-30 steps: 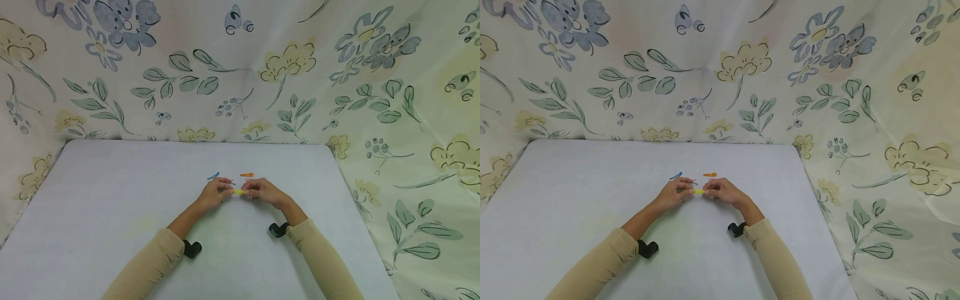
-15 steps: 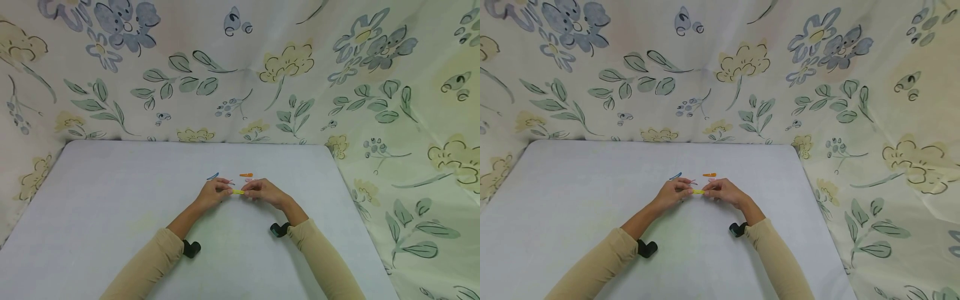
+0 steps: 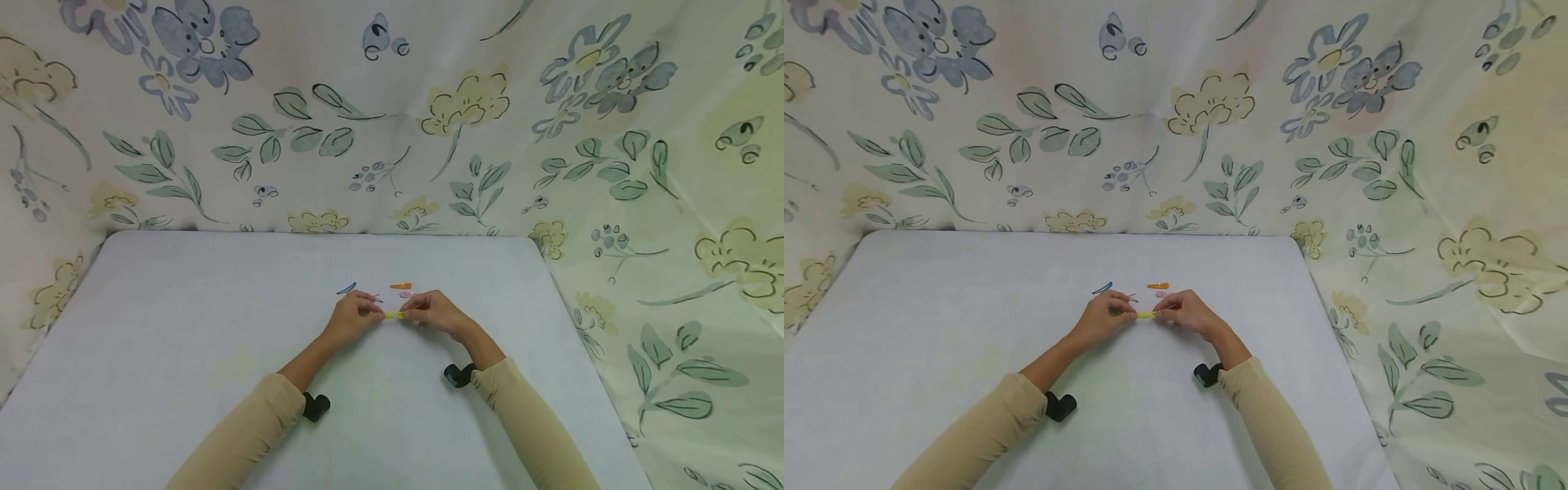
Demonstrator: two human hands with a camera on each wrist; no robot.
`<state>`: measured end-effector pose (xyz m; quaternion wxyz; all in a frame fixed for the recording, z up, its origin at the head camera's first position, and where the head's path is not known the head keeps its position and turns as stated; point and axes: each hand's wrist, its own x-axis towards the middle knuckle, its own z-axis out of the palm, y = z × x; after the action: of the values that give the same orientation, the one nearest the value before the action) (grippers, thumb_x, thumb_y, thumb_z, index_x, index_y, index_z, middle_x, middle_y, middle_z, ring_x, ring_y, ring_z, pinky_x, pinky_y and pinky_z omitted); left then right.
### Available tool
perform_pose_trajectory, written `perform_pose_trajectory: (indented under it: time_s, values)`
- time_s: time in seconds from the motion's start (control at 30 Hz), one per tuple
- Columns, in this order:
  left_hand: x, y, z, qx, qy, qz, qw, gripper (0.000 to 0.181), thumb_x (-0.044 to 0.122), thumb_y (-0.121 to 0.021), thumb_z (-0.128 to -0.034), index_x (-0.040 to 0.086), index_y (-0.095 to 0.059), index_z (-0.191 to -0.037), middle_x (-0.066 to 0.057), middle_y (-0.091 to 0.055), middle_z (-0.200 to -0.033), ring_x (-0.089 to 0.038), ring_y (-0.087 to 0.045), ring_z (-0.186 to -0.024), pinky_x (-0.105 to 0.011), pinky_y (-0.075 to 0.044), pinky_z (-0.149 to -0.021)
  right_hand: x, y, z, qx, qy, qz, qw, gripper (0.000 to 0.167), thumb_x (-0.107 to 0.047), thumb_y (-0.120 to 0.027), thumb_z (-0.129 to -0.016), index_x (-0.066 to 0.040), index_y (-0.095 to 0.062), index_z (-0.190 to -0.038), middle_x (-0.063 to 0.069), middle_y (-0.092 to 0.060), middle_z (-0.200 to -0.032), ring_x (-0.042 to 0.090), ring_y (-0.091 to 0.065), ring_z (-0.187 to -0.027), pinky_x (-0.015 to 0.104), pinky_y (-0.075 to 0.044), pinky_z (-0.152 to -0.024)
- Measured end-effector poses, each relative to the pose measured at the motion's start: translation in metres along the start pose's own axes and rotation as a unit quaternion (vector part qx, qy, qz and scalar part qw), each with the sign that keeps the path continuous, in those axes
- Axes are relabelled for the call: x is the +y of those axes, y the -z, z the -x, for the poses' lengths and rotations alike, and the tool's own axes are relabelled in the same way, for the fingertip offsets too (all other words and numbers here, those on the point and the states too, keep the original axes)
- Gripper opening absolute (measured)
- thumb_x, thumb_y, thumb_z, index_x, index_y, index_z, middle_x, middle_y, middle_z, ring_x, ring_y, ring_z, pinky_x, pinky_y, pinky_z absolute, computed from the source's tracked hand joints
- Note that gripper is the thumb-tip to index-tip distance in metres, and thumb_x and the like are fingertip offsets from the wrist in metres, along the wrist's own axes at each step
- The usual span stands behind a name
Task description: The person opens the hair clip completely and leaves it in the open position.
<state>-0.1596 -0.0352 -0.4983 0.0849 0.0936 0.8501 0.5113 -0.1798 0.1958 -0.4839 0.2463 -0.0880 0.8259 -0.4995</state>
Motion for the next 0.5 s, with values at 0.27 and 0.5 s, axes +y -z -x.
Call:
perform_pose_trajectory:
  time_s: [0.27, 0.5]
  values:
    - [-0.0028, -0.0068, -0.0002, -0.001, -0.038, -0.089, 0.9953, 0.005, 0.014, -0.076, -0.0885, 0.010, -0.077, -0.089, -0.007, -0.057, -0.120, -0.028, -0.054, -0.117, -0.047, -0.045, -0.098, 0.0054, 0.0002, -0.0019, 0.020, 0.002, 0.023, 0.9995, 0.013, -0.015, -0.071, -0.092, -0.006, -0.077, -0.101, 0.001, -0.069, -0.098, 0.017, -0.056, -0.078, 0.028, -0.048, -0.068]
    - [-0.0043, -0.0093, -0.0006, 0.004, -0.054, -0.093, 0.9941, 0.005, 0.015, -0.075, -0.0886, 0.010, -0.076, -0.091, -0.006, -0.058, -0.119, -0.027, -0.055, -0.116, -0.047, -0.045, -0.097, 0.0077, 0.0004, -0.0015, 0.038, 0.003, 0.050, 0.9980, 0.011, -0.011, -0.069, -0.093, -0.007, -0.077, -0.099, 0.000, -0.067, -0.091, 0.016, -0.055, -0.077, 0.028, -0.046, -0.066]
